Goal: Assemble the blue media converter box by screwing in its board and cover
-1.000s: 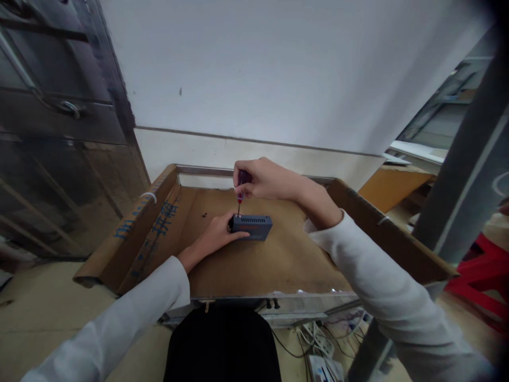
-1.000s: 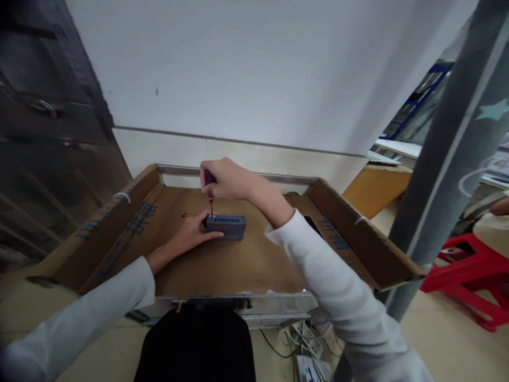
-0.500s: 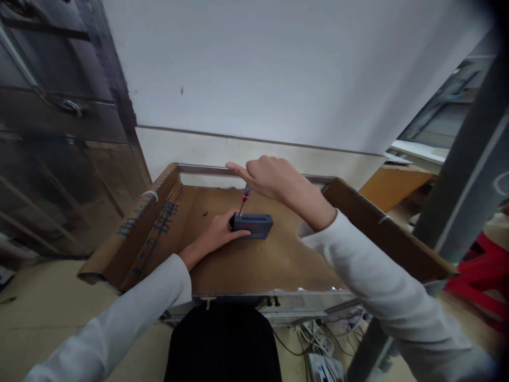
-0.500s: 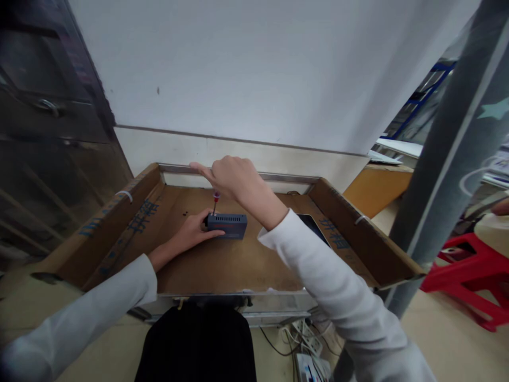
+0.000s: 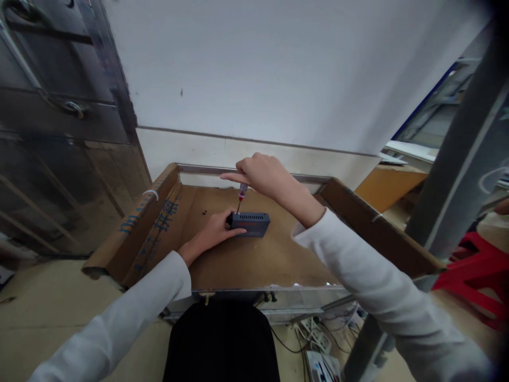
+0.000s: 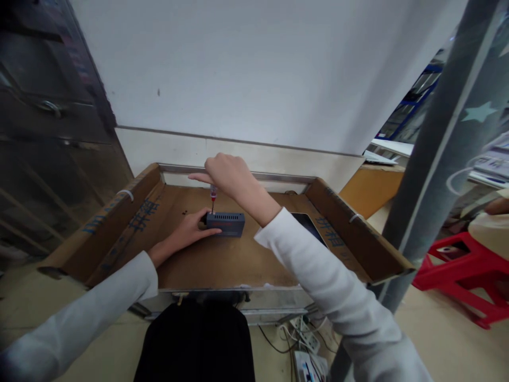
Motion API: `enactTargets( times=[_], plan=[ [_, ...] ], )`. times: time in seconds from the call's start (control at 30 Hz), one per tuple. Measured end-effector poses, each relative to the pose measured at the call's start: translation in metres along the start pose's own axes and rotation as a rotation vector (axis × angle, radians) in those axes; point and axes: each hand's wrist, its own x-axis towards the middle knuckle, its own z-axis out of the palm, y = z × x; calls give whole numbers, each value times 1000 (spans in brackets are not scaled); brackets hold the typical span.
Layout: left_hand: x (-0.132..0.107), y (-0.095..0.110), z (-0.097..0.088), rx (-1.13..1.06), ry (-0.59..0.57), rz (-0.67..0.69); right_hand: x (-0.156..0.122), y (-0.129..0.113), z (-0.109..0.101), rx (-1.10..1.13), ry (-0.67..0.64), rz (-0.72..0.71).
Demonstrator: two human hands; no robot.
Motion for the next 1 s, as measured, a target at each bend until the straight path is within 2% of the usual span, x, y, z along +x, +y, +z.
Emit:
enactTargets(
  times=[0.1,0.2,0.27,0.33,0.37,0.43,0.53,0.67,0.8,0.9,1.0],
  plan=[
    [-5,4,-6,-17,-9,10,-3,1,2,-59,14,82],
    [-14,4,-21,-5,28,59,-10,9,0,83,-97,32],
    [-20,-1,-31,62,145,43,-13,15,-2,194,-174,-44],
    [-23,-14,-39,194,320,-48,-15,19,-5,271,-228,-109],
    [-24,-21,-41,267,369,-90,-14,19,-6,292,-246,-124],
    [-22,-37,-41,383,362,-172,-12,18,-9,297,-258,-134],
    [-18,-52,-39,468,291,-204,-7,15,-11,215,-223,-126],
    [-16,-57,-37,486,247,-198,-1,9,-8,42,-149,-81],
    [-14,-58,-37,472,233,-163,-5,3,-4,-65,-53,44],
    [-11,-60,-35,465,265,-155,-11,4,-3,30,-58,90],
    [-9,-61,-33,460,289,-173,-13,11,-2,248,-156,-4]
  ],
)
